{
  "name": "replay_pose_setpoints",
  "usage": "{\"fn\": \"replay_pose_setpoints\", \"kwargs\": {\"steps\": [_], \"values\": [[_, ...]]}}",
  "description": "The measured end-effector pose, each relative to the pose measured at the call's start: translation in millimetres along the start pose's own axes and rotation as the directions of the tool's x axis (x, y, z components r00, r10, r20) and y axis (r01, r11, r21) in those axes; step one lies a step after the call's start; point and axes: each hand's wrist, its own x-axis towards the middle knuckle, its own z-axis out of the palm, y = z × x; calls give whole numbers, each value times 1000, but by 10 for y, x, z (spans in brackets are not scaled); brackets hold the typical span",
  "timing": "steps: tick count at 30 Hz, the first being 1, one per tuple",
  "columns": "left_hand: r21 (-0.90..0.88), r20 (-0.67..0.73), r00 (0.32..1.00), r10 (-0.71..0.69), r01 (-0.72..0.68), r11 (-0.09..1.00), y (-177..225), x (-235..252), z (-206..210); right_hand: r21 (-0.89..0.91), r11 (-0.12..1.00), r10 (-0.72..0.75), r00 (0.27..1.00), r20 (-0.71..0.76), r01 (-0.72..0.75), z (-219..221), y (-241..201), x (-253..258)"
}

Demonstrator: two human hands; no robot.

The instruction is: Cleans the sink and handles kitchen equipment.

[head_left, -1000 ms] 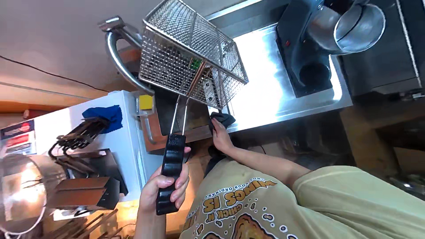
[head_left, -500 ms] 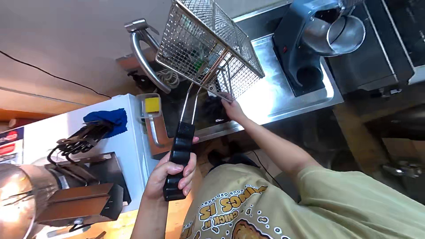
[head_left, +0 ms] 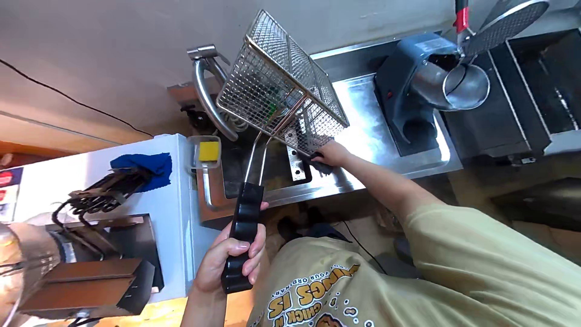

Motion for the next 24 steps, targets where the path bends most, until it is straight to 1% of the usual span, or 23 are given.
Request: {"fn": "replay_pose_setpoints", "kwargs": {"steps": [1,4,6,8,9,10,11,12,13,14,15,16,18,19,20,24], "values": [[0,-11,1000,13,-13,1000,-27,9,15,-9,1000,-10,1000,-28,10,-16,76,95],[-23,-35,998,43,-44,999,-97,52,63,-22,999,32,993,-113,-35,-8,281,378],[-40,-38,997,63,-65,997,-151,75,91,-27,996,75,990,-122,-79,-67,313,529],[-55,-39,996,83,-85,995,-212,86,126,-50,995,81,985,-153,-90,-45,434,719],[-56,-46,995,92,-94,994,-234,80,142,-36,996,68,978,-198,-76,23,540,821],[-50,-49,994,102,-104,993,-248,79,152,30,998,70,963,-259,-64,31,629,924],[-42,-50,992,112,-114,993,-265,77,157,131,990,95,940,-328,-54,-60,651,978],[-35,-50,991,121,-123,992,-290,78,163,209,975,143,922,-360,-69,-244,597,959],[-26,-52,990,128,-129,991,-317,86,180,263,958,199,920,-337,-110,-505,489,875],[-20,-60,989,131,-133,991,-341,96,204,281,948,238,920,-310,-151,-655,437,814],[-20,-61,989,133,-134,991,-356,115,222,269,946,259,923,-284,-183,-684,439,797],[-22,-59,989,136,-138,990,-367,137,236,235,949,267,932,-247,-210,-629,466,810],[-25,-55,989,140,-142,990,-377,161,253,150,967,233,956,-180,-208,-298,521,856],[-17,-59,988,141,-142,990,-378,169,261,137,973,212,959,-189,-188,-115,513,854],[-8,-67,988,142,-143,990,-382,181,275,129,975,201,962,-186,-179,-37,437,789],[11,-81,987,139,-139,990,-404,287,320,110,983,168,960,-223,-146,167,157,441]]}}
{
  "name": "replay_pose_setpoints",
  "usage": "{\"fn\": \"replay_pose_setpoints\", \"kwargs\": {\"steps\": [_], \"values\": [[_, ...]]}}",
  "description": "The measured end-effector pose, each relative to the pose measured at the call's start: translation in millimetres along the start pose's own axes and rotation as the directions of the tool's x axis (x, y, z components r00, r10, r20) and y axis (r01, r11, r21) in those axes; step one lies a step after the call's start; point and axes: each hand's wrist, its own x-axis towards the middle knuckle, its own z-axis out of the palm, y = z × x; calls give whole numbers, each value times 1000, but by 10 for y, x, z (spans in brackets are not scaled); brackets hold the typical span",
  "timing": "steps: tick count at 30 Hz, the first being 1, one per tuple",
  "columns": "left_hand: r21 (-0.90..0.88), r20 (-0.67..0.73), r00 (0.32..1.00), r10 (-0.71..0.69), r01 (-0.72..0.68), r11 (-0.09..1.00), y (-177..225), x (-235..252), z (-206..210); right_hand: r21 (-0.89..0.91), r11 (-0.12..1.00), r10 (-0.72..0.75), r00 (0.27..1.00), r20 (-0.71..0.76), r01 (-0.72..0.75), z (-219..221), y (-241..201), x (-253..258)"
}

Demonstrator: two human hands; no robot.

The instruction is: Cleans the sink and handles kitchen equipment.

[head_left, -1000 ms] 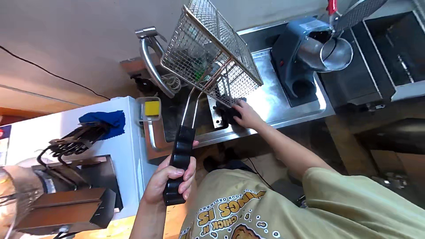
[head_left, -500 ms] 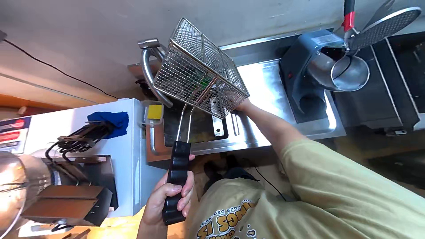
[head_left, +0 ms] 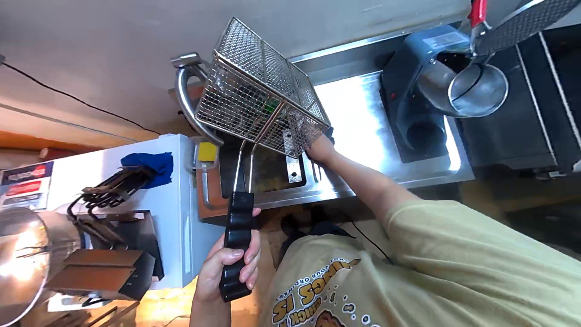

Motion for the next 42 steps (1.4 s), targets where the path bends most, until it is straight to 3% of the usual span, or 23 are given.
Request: {"fn": "replay_pose_setpoints", "kwargs": {"steps": [3,7,12,16,19,22,26,29,33,37,39,42], "values": [[40,-25,1000,9,-8,999,-20,113,28,68,997,-33,999,-9,34,99,-210,-295],[249,-152,988,13,25,968,-30,348,115,208,977,-16,996,-87,34,389,-484,-623],[583,-437,893,109,189,790,-211,729,470,176,981,-76,997,-17,77,357,-647,-867],[707,-500,854,141,308,637,-469,960,556,335,941,-54,998,18,45,159,-646,-1359],[786,-514,839,180,376,491,-558,989,561,646,759,88,996,19,-79,-177,-633,-1807],[816,-553,808,203,474,331,-635,1001,590,895,420,198,978,71,-150,-596,-732,-2070],[834,-552,801,231,527,165,-739,1140,611,962,180,161,971,175,-203,-1187,-1056,-2044],[859,-512,830,222,499,117,-899,1264,632,955,24,229,931,284,-297,-1319,-1241,-1906],[901,-433,889,147,422,104,-1078,1362,681,961,-8,403,879,255,-276,-1206,-1248,-1901],[965,-205,975,-85,216,149,-1021,1313,564,971,-83,379,894,240,-225,-1169,-942,-2079],[957,-224,974,-26,225,181,-885,1388,298,971,-75,363,901,237,-226,-1140,-748,-2173],[905,-419,886,198,425,14,-716,1698,-480,970,-70,377,894,241,-232,-1106,-583,-2296]]}}
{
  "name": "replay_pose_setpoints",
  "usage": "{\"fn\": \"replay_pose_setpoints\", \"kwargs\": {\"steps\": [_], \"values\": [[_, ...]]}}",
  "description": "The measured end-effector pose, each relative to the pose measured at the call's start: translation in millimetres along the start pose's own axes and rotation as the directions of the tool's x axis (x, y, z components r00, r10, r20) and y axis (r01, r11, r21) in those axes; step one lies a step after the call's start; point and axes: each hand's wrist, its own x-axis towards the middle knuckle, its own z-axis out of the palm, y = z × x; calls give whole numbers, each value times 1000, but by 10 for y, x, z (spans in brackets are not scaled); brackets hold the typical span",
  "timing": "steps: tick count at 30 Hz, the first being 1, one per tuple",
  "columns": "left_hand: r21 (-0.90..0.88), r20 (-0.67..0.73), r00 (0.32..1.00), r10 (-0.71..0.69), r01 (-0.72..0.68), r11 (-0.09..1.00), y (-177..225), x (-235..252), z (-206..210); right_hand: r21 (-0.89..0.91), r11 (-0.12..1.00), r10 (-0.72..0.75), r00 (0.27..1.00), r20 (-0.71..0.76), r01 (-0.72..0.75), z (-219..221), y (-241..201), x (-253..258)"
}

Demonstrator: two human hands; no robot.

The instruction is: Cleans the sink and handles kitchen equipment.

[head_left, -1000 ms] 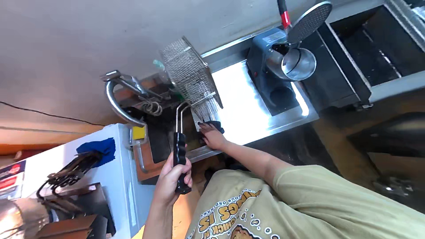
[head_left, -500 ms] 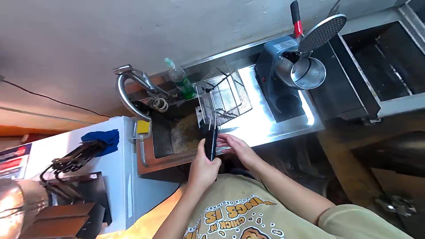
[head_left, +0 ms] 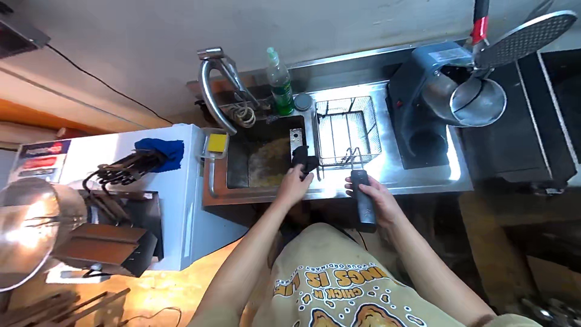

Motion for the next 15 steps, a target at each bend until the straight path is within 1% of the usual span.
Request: {"fn": "replay_pose_setpoints", "kwargs": {"steps": [2,4,5,7,9,10,12,14,15], "values": [[63,-41,995,-92,94,994,-310,436,108,-8,1000,6,1000,-15,-6,-82,-21,-15],[61,0,988,-153,152,986,-493,760,259,-12,1000,8,999,-31,-8,-121,-58,-12],[59,24,987,-160,159,986,-539,860,314,-16,1000,5,999,-36,-6,-137,-66,1],[38,3,989,-145,145,989,-500,904,375,-32,999,10,999,-34,-12,-169,-93,18],[0,-42,989,-142,142,990,-271,802,319,-32,999,16,999,-37,-17,-172,-135,39],[-53,-65,989,-132,129,990,-146,723,264,-29,999,16,999,-36,-17,-165,-143,51],[-260,-105,988,-111,80,962,67,591,189,-22,1000,18,999,-33,-19,-151,-148,67],[-491,-108,989,-103,37,871,168,558,204,-17,1000,25,999,-37,-25,-149,-141,93],[-523,-105,991,-88,20,852,159,573,252,-21,999,28,999,-39,-29,-154,-136,102]]}}
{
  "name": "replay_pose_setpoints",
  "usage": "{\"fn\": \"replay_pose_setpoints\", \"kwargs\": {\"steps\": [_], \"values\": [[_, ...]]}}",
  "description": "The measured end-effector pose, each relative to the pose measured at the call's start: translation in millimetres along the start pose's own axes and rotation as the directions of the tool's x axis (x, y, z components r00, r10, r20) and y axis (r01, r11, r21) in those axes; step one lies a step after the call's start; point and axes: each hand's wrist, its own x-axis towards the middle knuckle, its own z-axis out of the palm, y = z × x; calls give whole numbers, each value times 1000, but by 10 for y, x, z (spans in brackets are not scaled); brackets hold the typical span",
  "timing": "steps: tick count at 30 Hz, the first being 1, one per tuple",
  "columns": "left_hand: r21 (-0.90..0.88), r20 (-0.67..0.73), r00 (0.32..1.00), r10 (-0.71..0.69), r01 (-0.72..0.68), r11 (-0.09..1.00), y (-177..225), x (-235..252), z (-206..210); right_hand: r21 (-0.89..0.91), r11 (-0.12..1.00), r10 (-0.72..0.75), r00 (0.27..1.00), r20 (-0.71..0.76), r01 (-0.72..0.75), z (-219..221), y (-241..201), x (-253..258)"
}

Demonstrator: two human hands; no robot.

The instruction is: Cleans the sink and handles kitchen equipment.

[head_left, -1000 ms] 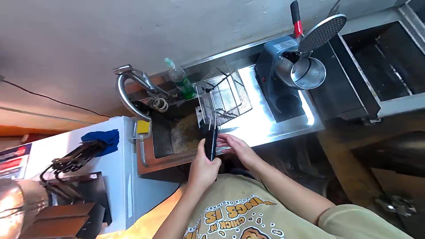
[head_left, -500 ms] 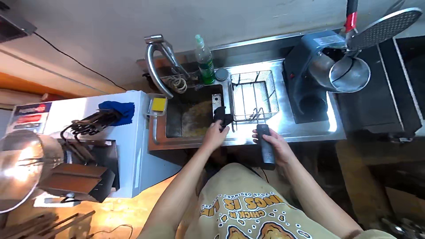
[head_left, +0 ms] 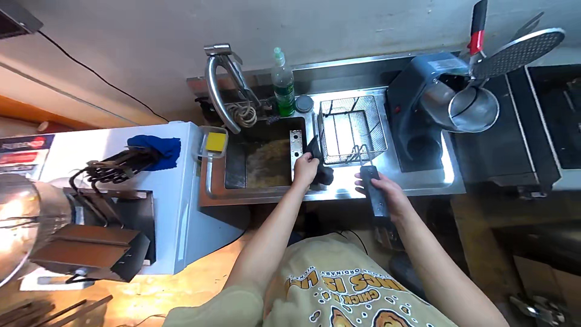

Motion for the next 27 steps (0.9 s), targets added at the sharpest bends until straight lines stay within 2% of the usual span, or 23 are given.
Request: {"fn": "replay_pose_setpoints", "kwargs": {"steps": [1,3,5,7,9,11,13,15,17,19,21,23,24,27], "values": [[55,19,999,26,-27,998,-64,17,32,-3,1000,4,1000,4,-4,-6,5,11],[356,80,994,72,-96,930,-211,-2,83,-10,1000,7,1000,12,-7,-31,16,22],[604,123,983,139,-185,776,-362,-81,167,-41,999,9,1000,15,-8,-72,5,18],[717,173,972,159,-235,656,-524,-174,270,-92,996,3,1000,-2,-4,-95,6,15],[759,267,959,95,-270,592,-700,-257,386,-151,988,16,998,-54,-24,-149,62,-1],[768,349,936,42,-311,560,-712,-280,454,-174,982,43,985,-167,-73,-264,179,0],[721,437,898,60,-390,573,-679,-248,409,-200,974,40,948,-314,-108,-402,407,-37],[601,529,839,128,-477,641,-679,-209,271,-336,937,-45,922,-385,-94,-564,715,-134],[439,554,807,206,-493,751,-659,-202,40,-544,838,-155,939,-306,-39,-603,976,-252],[332,468,851,237,-418,846,-631,-234,-274,-712,700,-239,958,-161,55,-397,1111,-315],[330,336,919,206,-320,888,-718,-191,-650,-795,579,-271,963,20,179,-77,1162,-318],[403,242,967,79,-174,898,-823,-54,-1092,-856,454,-253,957,139,245,333,1111,-202],[448,212,977,9,-105,888,-874,41,-1313,-879,369,-291,936,199,302,509,1113,-76],[553,156,978,-139,30,832,-962,364,-1869,-919,143,-323,895,307,367,838,1145,502]]}}
